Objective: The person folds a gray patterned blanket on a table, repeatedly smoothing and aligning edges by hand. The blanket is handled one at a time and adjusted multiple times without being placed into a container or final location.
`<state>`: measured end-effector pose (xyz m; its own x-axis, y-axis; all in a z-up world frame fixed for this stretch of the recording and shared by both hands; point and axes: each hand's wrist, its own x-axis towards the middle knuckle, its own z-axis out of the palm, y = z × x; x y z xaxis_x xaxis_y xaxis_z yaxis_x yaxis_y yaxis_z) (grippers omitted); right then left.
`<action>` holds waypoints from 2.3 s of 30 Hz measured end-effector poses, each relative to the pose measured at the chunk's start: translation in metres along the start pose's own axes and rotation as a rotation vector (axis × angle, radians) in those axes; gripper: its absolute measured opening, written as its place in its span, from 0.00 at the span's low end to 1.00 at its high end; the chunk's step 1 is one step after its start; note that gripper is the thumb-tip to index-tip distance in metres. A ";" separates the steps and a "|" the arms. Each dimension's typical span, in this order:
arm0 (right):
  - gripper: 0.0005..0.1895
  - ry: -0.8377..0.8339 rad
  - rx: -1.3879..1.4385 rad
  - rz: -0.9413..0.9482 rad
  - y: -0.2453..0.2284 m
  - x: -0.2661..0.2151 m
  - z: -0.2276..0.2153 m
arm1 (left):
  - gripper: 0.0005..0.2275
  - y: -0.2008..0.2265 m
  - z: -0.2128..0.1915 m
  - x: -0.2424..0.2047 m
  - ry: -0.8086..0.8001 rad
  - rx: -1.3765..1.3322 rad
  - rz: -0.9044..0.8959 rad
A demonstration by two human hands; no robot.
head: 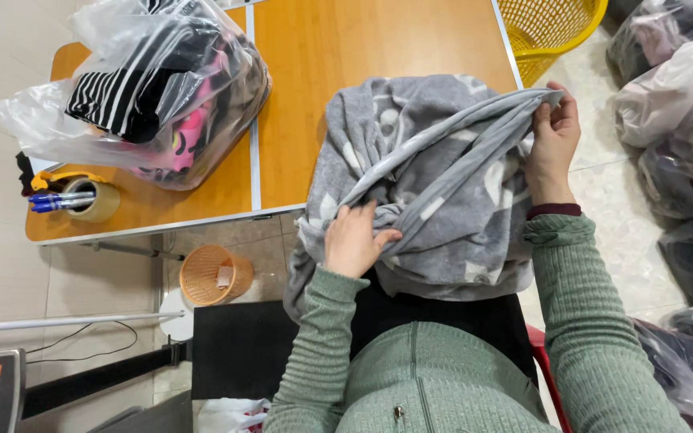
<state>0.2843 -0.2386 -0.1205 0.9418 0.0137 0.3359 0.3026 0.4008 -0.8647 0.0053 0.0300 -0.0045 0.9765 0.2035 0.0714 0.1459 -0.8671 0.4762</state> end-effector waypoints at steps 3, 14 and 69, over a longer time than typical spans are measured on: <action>0.17 0.010 0.052 0.035 0.008 -0.004 -0.002 | 0.14 -0.002 -0.003 -0.007 0.138 -0.087 0.025; 0.19 0.085 0.366 0.126 0.028 -0.009 -0.012 | 0.08 -0.018 0.004 -0.026 -0.385 -0.365 0.009; 0.17 0.034 -0.092 0.024 -0.060 -0.036 -0.014 | 0.09 -0.013 0.012 -0.041 -0.147 -0.337 0.268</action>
<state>0.2340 -0.2764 -0.0859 0.9529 -0.0092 0.3031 0.2904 0.3147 -0.9037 -0.0346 0.0278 -0.0239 0.9884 -0.0962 0.1172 -0.1512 -0.6792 0.7182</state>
